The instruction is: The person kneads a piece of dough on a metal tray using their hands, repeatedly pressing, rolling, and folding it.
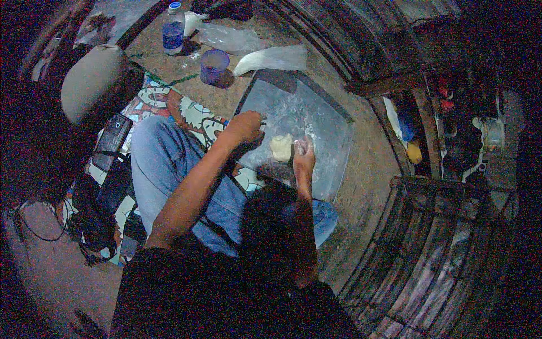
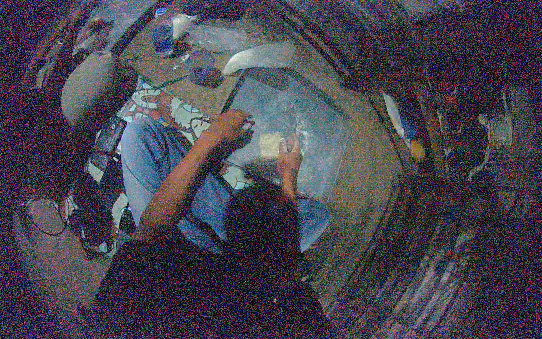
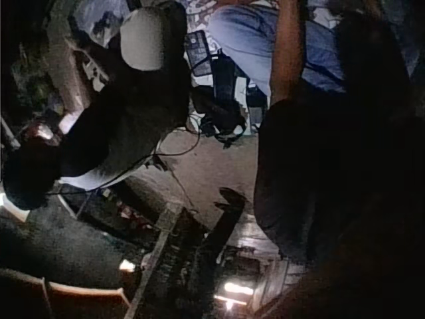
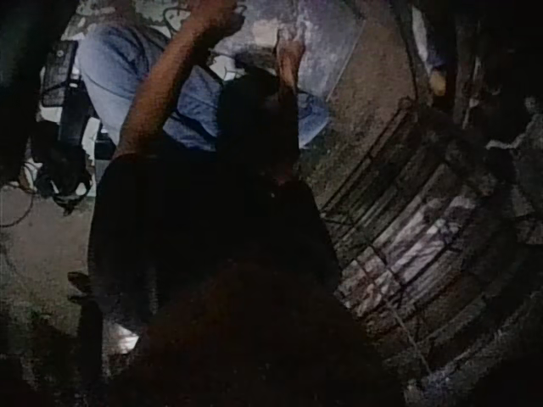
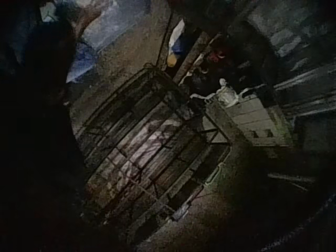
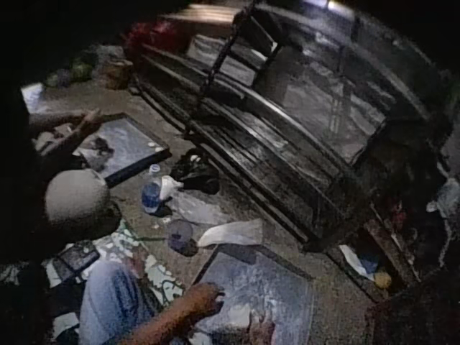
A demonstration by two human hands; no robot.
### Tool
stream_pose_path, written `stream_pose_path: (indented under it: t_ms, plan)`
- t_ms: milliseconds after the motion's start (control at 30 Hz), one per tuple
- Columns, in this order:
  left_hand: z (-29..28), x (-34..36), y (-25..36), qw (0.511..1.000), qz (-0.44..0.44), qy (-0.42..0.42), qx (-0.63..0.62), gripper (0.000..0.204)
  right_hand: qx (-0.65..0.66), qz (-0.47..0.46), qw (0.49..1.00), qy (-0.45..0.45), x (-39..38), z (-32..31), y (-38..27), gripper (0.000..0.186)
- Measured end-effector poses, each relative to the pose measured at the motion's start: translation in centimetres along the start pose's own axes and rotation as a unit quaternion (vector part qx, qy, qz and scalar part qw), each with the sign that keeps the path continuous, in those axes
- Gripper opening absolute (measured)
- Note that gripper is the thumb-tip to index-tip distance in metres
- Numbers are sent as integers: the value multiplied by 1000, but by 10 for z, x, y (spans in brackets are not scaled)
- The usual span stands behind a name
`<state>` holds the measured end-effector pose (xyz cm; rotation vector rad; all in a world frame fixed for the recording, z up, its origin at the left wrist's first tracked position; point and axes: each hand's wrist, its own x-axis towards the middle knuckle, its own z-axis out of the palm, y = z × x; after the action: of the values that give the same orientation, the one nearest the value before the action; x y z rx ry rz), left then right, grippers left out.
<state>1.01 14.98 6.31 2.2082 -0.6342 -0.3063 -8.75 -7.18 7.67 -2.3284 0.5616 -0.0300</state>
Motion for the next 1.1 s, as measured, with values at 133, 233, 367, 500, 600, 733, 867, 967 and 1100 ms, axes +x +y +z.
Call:
stream_pose_path:
  t_ms: [133,233,367,500,600,733,867,967,1100]
  plan:
    - [13,4,-4,998,24,-2,54,32,-148,21,988,25,40,35,41,76]
    - [32,-1,-5,980,72,47,178,36,-256,47,963,68,52,76,37,77]
    - [53,-8,-6,980,-27,-84,176,52,-306,73,947,60,55,85,4,80]
    - [64,-14,-7,973,-6,-42,227,57,-276,68,956,67,80,66,-18,78]
    - [69,-15,-11,964,14,-17,265,50,-293,14,950,111,121,57,-20,73]
    - [73,-14,-15,962,28,18,272,45,-302,-22,947,105,171,48,-13,71]
    - [73,-13,-12,957,3,-27,290,49,-345,-17,934,87,169,54,-3,72]
    - [69,-10,-9,954,4,-59,296,54,-340,13,936,90,132,73,14,70]
    - [64,-13,-6,965,11,-34,260,60,-346,-131,923,100,59,79,44,61]
